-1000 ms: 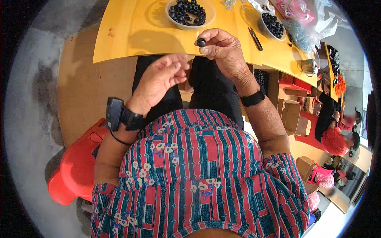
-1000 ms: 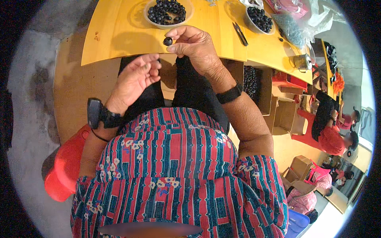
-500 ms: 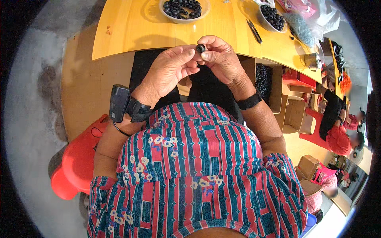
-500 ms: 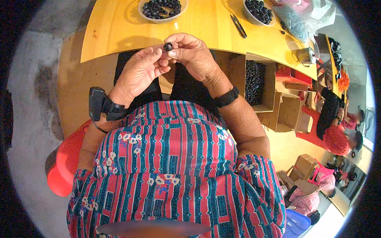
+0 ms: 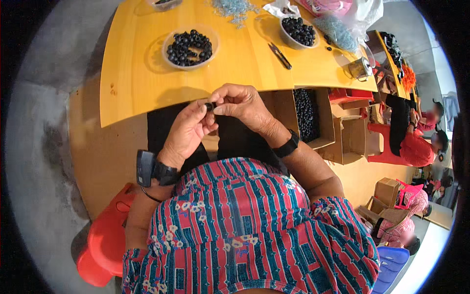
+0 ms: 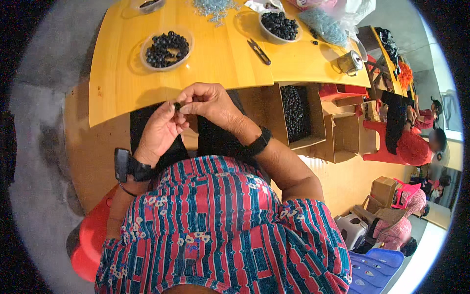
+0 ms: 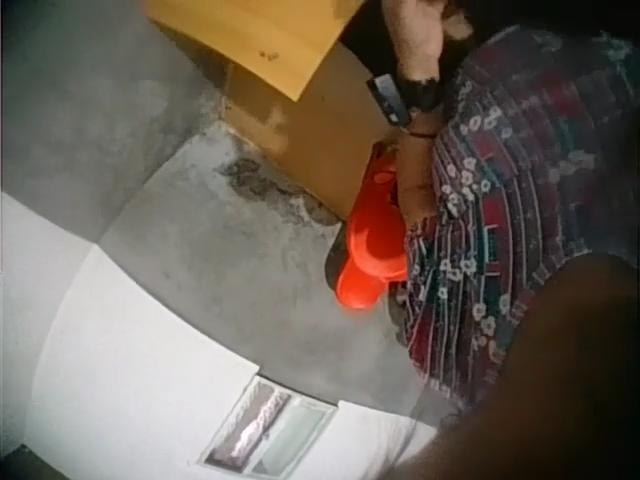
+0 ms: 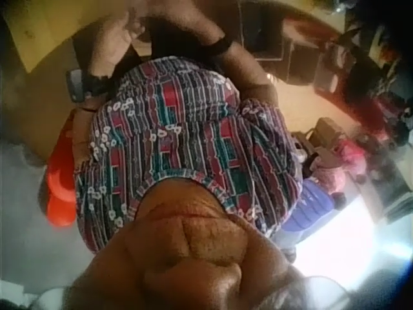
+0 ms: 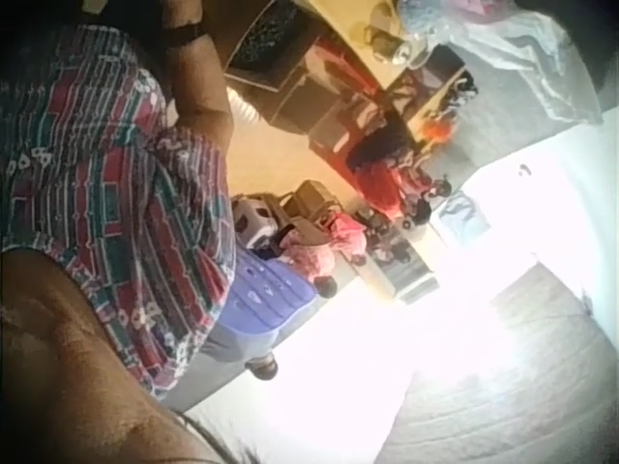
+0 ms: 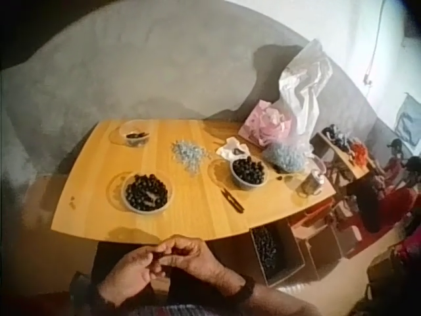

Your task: The person assembles small black plastic components by hand at a workstation.

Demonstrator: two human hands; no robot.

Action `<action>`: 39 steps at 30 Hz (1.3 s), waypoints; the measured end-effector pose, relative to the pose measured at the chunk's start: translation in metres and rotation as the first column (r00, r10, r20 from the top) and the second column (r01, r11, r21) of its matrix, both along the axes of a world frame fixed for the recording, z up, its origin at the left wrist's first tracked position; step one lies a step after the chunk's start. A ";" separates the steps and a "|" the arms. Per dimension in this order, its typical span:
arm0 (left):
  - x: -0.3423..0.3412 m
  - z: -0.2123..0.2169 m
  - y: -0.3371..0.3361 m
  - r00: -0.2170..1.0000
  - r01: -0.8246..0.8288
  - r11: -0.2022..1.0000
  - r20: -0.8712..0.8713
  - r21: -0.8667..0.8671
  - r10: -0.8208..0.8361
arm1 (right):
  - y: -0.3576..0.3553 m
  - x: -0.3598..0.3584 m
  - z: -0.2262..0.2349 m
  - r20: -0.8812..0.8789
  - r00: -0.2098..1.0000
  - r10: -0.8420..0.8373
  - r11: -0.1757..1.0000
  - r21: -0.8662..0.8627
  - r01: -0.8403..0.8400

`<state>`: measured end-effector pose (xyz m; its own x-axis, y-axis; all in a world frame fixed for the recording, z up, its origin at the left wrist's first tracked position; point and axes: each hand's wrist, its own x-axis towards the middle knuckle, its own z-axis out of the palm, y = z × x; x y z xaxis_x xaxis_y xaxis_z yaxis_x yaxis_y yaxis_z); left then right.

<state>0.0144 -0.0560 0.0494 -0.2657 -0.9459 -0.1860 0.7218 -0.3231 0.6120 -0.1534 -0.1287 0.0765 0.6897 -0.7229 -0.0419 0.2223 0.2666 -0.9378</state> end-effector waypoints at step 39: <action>-0.004 -0.025 0.029 0.998 0.050 0.987 0.032 0.151 -0.056 | -0.154 -0.036 -0.020 -0.519 0.117 -0.847 0.356 -0.717 -0.600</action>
<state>0.0101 -0.0274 0.0243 -0.3052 -0.8912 -0.3355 0.6794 -0.4506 0.5790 -0.1896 -0.2824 0.0567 0.4814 -0.8578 0.1800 -0.8760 -0.4642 0.1309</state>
